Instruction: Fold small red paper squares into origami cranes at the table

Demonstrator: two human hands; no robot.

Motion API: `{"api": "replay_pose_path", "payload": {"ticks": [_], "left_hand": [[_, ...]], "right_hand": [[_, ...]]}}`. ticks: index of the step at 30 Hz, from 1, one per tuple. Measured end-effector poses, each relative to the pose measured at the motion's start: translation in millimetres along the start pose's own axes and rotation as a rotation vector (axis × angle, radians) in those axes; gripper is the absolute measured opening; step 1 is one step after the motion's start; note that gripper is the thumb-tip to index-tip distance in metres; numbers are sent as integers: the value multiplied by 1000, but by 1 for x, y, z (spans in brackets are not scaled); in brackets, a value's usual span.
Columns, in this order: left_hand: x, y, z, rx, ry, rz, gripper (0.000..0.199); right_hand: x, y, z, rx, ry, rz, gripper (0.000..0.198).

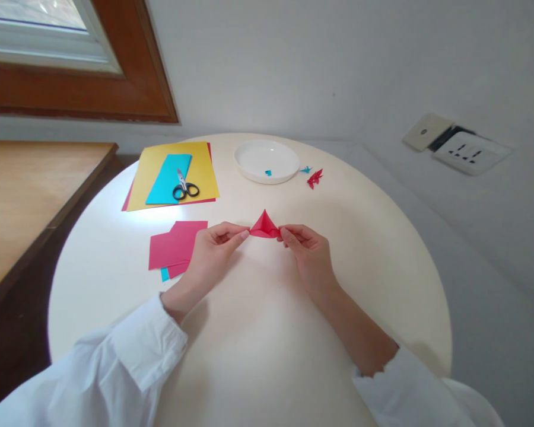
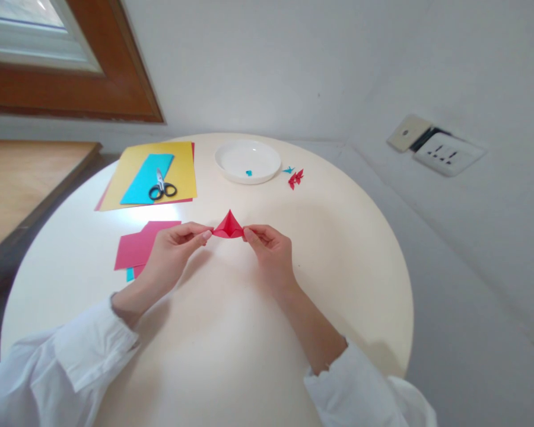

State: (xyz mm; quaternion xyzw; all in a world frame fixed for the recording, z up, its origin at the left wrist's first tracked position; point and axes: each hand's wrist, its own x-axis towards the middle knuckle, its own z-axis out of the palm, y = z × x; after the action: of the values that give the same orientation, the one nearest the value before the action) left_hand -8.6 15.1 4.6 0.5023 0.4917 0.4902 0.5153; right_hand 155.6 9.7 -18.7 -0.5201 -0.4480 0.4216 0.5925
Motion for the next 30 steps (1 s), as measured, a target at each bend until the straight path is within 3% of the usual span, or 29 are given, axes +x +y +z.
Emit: {"api": "replay_pose_path", "payload": {"ticks": [10, 30], "left_hand": [[2, -5, 0, -69, 34, -25, 18], [2, -6, 0, -116, 29, -74, 21]], "right_hand": [[0, -3, 0, 116, 11, 80, 15], [-1, -3, 0, 140, 8, 111, 14]]}}
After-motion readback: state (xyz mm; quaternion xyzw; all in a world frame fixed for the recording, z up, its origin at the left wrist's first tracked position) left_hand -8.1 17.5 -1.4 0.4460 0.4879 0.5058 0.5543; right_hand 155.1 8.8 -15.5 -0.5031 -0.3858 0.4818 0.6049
